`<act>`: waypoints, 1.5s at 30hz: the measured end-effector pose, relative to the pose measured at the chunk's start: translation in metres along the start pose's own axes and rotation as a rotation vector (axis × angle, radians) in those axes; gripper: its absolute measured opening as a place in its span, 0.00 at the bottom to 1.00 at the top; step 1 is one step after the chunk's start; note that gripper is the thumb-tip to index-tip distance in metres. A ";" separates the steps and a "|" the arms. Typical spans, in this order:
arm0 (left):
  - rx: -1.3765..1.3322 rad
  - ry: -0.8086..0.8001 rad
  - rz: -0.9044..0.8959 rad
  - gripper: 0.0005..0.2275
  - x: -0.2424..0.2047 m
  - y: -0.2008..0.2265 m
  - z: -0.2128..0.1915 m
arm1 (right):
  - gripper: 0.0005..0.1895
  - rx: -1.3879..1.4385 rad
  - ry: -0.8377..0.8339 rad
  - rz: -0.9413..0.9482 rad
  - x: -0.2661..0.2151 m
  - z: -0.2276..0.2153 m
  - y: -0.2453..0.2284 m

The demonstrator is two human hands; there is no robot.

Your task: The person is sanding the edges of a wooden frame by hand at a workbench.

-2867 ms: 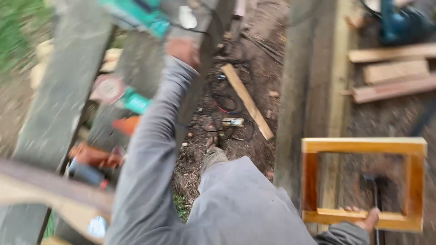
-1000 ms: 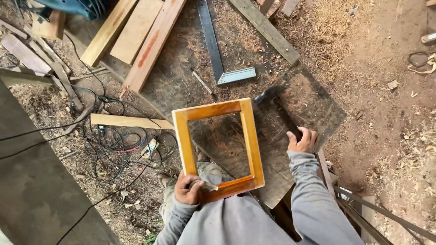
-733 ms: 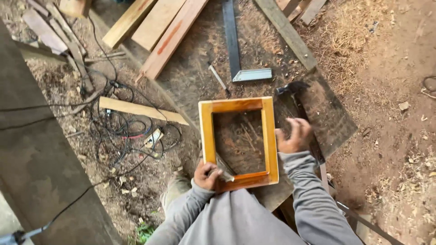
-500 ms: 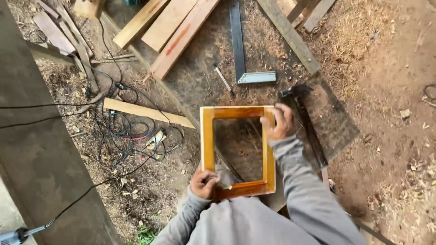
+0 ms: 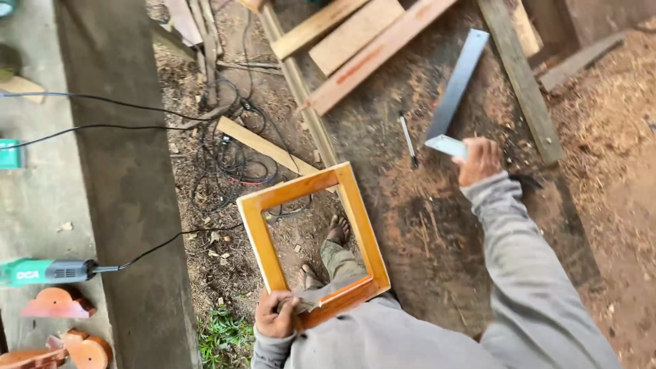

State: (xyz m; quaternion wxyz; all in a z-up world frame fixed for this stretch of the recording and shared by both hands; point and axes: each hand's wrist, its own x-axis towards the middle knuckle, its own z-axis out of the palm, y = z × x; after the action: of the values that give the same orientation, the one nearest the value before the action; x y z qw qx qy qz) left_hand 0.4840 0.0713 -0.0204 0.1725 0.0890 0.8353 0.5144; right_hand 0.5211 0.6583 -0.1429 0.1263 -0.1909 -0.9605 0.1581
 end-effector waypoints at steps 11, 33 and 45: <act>-0.110 0.154 -0.182 0.02 -0.003 -0.006 0.013 | 0.29 0.144 0.293 -0.064 0.213 0.033 -0.080; -0.096 0.207 -0.093 0.02 -0.023 -0.011 0.016 | 0.05 0.305 -0.169 0.536 0.253 -0.038 -0.083; -0.031 0.209 -0.219 0.05 -0.026 -0.033 -0.015 | 0.36 0.128 0.395 0.328 0.041 -0.057 -0.116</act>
State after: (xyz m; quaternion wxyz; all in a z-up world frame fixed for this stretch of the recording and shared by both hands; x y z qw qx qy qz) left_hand 0.5034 0.0357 -0.0387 0.1411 -0.0592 0.8455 0.5116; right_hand 0.4641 0.5879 -0.0422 0.2961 -0.3628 -0.8614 0.1965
